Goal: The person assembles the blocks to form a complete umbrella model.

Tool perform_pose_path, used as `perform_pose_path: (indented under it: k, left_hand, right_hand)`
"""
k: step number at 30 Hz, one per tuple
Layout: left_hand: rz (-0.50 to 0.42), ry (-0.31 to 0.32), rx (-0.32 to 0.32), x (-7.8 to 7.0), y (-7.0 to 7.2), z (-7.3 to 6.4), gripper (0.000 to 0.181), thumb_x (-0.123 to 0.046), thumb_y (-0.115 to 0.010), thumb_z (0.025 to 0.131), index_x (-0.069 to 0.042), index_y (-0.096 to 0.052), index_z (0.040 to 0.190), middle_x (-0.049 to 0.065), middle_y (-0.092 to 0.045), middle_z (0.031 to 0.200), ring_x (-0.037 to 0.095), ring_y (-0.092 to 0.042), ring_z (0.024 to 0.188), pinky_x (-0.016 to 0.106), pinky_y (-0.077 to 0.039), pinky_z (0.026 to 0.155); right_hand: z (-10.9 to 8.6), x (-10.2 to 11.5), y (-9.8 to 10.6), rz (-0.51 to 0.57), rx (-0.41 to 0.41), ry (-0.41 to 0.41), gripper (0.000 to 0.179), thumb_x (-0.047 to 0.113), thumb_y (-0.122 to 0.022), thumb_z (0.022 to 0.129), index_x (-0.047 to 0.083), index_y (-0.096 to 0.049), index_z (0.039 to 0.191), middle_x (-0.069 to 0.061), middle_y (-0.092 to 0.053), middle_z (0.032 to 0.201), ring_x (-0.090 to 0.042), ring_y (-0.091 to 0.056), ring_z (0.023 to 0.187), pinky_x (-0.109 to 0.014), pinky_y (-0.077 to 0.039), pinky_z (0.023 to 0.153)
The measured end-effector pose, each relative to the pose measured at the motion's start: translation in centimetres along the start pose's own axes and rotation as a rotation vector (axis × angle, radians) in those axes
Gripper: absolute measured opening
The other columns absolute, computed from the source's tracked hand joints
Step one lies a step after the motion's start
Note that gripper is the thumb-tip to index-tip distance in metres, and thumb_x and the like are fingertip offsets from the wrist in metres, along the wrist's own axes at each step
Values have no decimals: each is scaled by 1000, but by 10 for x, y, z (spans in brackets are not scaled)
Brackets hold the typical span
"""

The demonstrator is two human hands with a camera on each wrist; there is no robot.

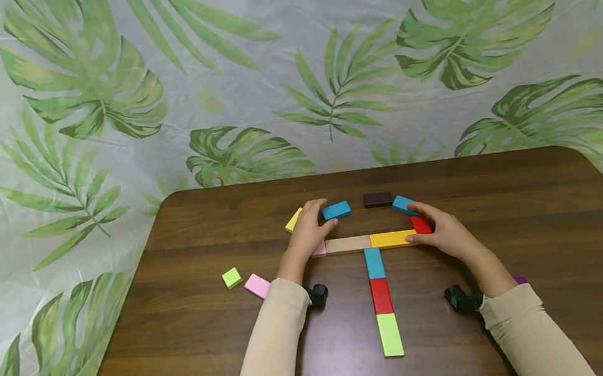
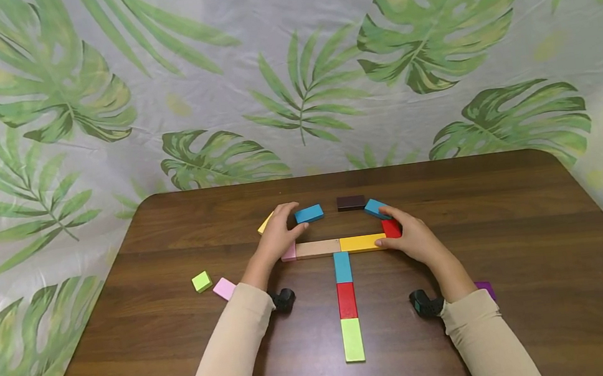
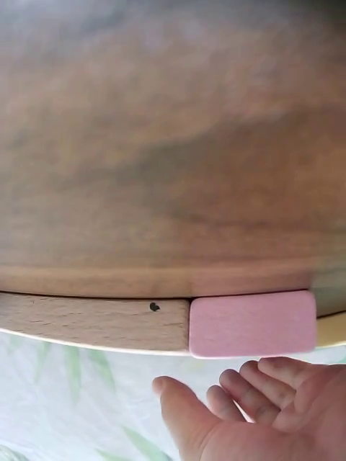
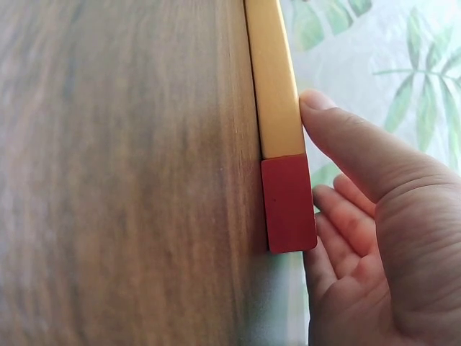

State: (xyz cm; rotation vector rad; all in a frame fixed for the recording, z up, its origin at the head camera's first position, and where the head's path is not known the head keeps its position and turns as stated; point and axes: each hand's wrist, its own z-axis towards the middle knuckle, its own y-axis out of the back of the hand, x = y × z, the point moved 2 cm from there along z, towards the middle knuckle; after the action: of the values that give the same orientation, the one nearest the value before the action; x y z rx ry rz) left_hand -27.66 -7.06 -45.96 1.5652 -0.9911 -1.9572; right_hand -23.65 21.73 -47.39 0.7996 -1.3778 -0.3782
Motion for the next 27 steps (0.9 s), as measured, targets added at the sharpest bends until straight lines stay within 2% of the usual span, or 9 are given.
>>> perform_pose_path:
  k: [11, 18, 27]
  left_hand:
    - [34, 66, 1, 3, -8, 5, 48, -22, -64, 85, -6, -48, 128, 10, -48, 126, 22, -43, 117, 32, -33, 97]
    - [45, 85, -34, 3, -12, 8, 40, -15, -63, 85, -6, -53, 123, 11, -51, 120, 21, -47, 112, 31, -36, 95]
    - [-3, 89, -89, 5, -10, 4, 36, -13, -64, 84, -6, -57, 119, 10, -54, 115, 20, -50, 106, 31, -39, 91]
  right_hand:
    - [0, 0, 0, 6, 2, 0, 81, 41, -69, 76, 8, -31, 139, -20, -35, 136, -39, -36, 116, -53, -34, 91]
    - [0, 0, 0, 4, 2, -4, 81, 42, -69, 76, 8, -30, 139, -20, -35, 136, -38, -39, 113, -52, -36, 89]
    - [0, -1, 0, 0, 3, -11, 82, 43, -69, 76, 8, -30, 139, -20, -35, 136, -37, -39, 112, -51, -37, 88]
